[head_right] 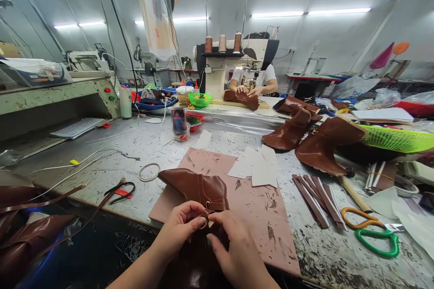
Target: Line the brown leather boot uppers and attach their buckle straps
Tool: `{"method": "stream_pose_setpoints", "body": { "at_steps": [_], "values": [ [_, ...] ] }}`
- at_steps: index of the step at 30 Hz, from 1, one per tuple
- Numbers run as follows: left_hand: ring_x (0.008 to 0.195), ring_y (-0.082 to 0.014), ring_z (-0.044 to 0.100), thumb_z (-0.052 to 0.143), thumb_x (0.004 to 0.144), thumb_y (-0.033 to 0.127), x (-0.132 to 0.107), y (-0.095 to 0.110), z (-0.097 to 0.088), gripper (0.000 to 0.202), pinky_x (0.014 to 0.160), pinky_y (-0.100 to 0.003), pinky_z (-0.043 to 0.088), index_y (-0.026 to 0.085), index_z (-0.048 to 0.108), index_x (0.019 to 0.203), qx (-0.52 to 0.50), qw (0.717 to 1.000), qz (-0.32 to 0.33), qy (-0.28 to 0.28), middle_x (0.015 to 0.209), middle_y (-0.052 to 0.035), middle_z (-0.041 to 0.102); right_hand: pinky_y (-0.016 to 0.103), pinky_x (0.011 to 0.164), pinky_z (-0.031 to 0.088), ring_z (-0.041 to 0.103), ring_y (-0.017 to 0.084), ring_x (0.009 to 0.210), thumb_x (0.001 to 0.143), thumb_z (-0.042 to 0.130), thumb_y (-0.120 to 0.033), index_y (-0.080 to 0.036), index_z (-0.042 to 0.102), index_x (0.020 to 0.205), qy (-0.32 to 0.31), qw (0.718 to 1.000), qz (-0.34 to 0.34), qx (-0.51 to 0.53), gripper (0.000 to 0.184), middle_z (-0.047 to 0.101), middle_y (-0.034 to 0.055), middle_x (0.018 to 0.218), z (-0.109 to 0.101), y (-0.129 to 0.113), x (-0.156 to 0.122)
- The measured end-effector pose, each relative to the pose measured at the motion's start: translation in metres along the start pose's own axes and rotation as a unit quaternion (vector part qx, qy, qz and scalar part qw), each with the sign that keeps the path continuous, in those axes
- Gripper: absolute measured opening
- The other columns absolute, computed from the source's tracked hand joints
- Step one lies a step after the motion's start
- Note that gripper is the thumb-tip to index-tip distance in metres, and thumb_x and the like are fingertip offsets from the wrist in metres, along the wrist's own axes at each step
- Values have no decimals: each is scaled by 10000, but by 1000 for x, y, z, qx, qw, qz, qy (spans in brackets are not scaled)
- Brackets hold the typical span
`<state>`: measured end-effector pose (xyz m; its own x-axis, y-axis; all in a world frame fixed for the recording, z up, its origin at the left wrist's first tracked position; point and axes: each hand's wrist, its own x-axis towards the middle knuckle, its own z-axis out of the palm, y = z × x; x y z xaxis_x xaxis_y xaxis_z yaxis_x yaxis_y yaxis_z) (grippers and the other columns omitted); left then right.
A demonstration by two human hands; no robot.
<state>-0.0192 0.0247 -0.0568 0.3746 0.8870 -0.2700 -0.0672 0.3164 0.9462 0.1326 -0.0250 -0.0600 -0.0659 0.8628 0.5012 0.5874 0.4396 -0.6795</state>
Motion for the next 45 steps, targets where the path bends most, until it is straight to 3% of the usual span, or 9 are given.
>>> {"method": "stream_pose_setpoints", "body": {
  "at_steps": [4,7,10,14,19,27,31,36,45],
  "values": [
    [557,-101,514,766,529,370,-1,2,-3,377,371,-149,272,147,567,758,-13,1000,-3,-25,678,-13,616,248,673,537,624,153,771,842,480,-138,-248,597,1001,15,994,-103,-27,226,653,33,843,-2,4,1],
    [519,-85,492,768,539,385,-2,4,-3,398,355,-143,280,142,571,786,3,999,-11,-49,668,-12,607,222,572,532,617,137,637,830,522,-193,-228,597,852,34,995,-96,-25,86,644,7,719,-4,2,8],
    [515,-80,487,786,510,404,-3,2,-3,446,342,-135,287,139,571,798,-5,998,-12,-55,673,-12,605,211,528,518,607,129,586,837,498,-189,-219,583,741,23,995,-95,-15,132,625,0,654,-8,-3,14],
    [507,-75,494,786,522,415,-1,-3,-7,466,332,-123,278,143,558,822,-42,997,-4,-62,659,-9,614,197,576,533,633,126,630,839,486,-174,-222,600,798,-34,997,-68,12,130,652,3,710,-12,-5,16],
    [505,-81,508,775,551,400,1,-8,-11,435,331,-127,270,144,559,828,-51,996,6,-74,649,-11,617,185,577,536,636,120,622,858,485,-227,-231,620,800,-32,999,-37,22,147,658,-9,702,-8,1,13],
    [512,-96,546,766,544,348,1,-5,-11,384,327,-123,267,132,564,789,-39,997,-14,-70,569,0,598,302,744,547,607,192,936,854,480,-199,-250,643,815,-22,985,-149,-78,175,620,73,1034,-5,13,13],
    [505,-98,556,759,551,324,3,-3,-17,377,315,-116,283,142,537,793,-23,993,-26,-113,564,10,595,294,708,540,611,178,854,789,523,-118,-224,556,716,-15,987,-147,-59,132,651,39,897,-5,12,17],
    [404,-45,445,737,574,294,2,0,-21,365,311,-108,294,163,471,788,9,987,-37,-155,526,58,551,284,715,531,588,170,844,777,488,-71,-220,566,973,-53,986,-137,-80,259,615,46,919,-7,4,22],
    [368,-34,328,622,572,155,1,1,-17,309,317,-120,288,181,436,817,65,990,-35,-124,474,116,453,299,693,449,543,179,796,833,496,-87,-216,532,903,-128,972,-148,-131,151,627,21,877,-4,5,18]
  ]
}}
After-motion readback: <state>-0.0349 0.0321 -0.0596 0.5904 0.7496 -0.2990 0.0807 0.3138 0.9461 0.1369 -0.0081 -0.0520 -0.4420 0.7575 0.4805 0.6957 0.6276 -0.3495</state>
